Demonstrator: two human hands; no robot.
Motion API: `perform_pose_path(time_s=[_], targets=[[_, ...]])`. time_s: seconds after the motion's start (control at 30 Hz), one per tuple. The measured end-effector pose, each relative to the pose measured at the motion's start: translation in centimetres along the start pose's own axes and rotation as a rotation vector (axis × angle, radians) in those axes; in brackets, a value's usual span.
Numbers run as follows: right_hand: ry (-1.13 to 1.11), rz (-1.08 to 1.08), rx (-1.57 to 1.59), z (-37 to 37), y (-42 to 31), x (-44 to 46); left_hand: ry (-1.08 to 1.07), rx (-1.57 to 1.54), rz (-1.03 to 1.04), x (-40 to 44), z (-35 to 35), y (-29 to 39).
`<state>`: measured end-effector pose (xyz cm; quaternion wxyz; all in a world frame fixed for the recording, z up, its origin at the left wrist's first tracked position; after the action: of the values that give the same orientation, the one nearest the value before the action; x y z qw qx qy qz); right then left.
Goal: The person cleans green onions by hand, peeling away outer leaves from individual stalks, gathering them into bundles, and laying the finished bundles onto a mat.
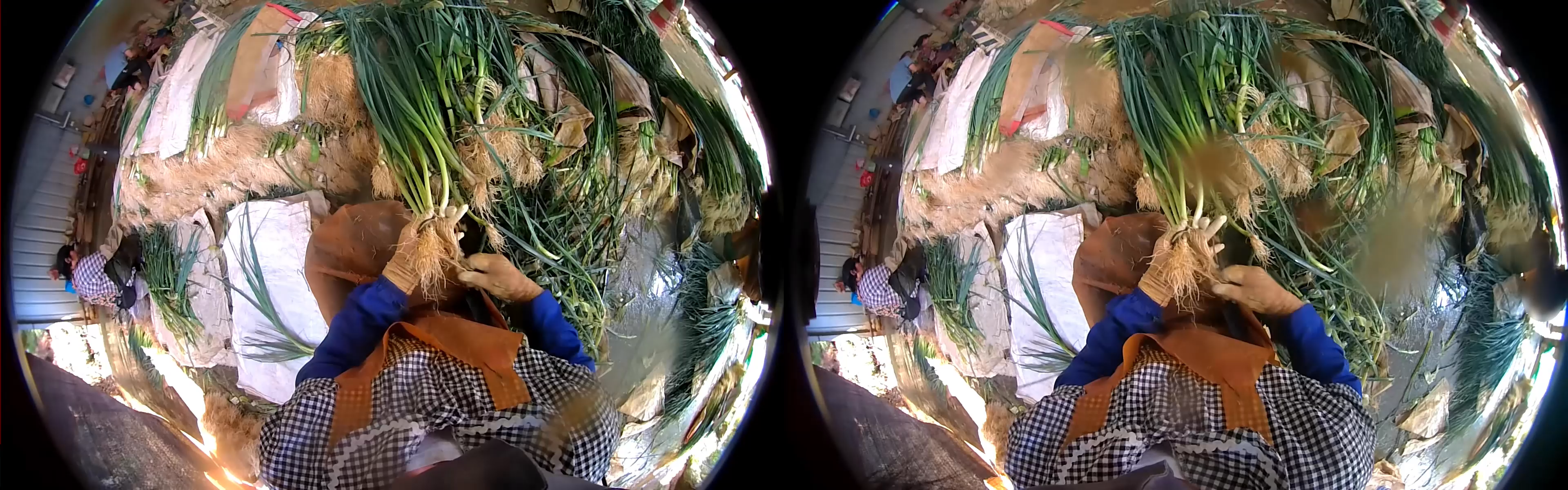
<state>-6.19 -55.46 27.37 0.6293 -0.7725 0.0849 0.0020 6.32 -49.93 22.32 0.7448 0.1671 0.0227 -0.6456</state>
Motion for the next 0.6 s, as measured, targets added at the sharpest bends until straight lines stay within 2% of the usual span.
perform_pose_path(time_s=[0.03, 0.1, 0.17, 0.2, 0.23, 0.3, 0.37, 0.4, 0.43, 0.47, 0.5, 0.57, 0.6], targets=[[-0.02, -0.026, 0.041, -0.8, 0.0, -1.5, -0.185, -0.052, 0.051, 0.5, -1.5, 0.4], [-0.1, 0.006, 0.176, -3.0, 0.4, -5.5, -0.106, -0.112, 0.082, 0.5, -0.6, 1.4], [-0.004, 0.082, 0.42, -6.3, 0.7, -10.2, -0.129, -0.061, 0.134, 1.1, -1.3, 2.8], [0.164, 0.176, 0.541, -8.2, 2.4, -12.9, -0.029, -0.096, 0.105, 0.8, -1.3, 3.1], [0.331, 0.267, 0.659, -9.9, 4.0, -15.5, -0.033, -0.096, 0.106, 0.5, -0.1, 3.1], [0.441, 0.647, 0.217, -11.4, 8.1, -18.4, 0.097, 0.074, 0.035, -0.2, 1.3, 2.8], [0.243, 0.832, -1.05, -12.2, 12.8, -18.2, 0.097, 0.069, -0.045, 0.7, -0.6, 1.8], [0.372, 0.661, -0.768, -10.9, 7.6, -13.5, 0.118, 0.168, -0.046, 1.2, -1.6, 1.4], [0.54, 0.231, -0.508, -9.6, 5.9, -10.0, 0.138, 0.265, -0.041, 1.9, -3.1, 1.0], [0.562, 0.06, -0.47, -7.8, 0.3, -5.9, 0.141, 0.265, -0.047, 2.0, -4.1, 0.2], [0.529, -0.115, -0.414, -6.5, -1.5, -2.8, 0.12, 0.22, -0.056, 2.4, -4.6, -0.3], [0.425, -0.278, -0.35, -4.6, -3.6, 2.3, 0.098, 0.237, -0.111, 2.4, -5.6, -0.6], [0.379, -0.27, -0.398, -3.8, -4.2, 4.4, 0.191, 0.313, -0.038, 1.8, -4.7, -0.5]])
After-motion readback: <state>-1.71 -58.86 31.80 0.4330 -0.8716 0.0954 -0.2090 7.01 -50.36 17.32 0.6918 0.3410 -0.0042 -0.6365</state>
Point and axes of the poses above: each hand's wrist, its own x-axis towards the middle knuckle, its own z-axis out of the palm, y = z × x, the point moved 6 cm from there along x, towards the middle knuckle, and after that the axes turned 12 degrees about x, right-handed, at the moved point
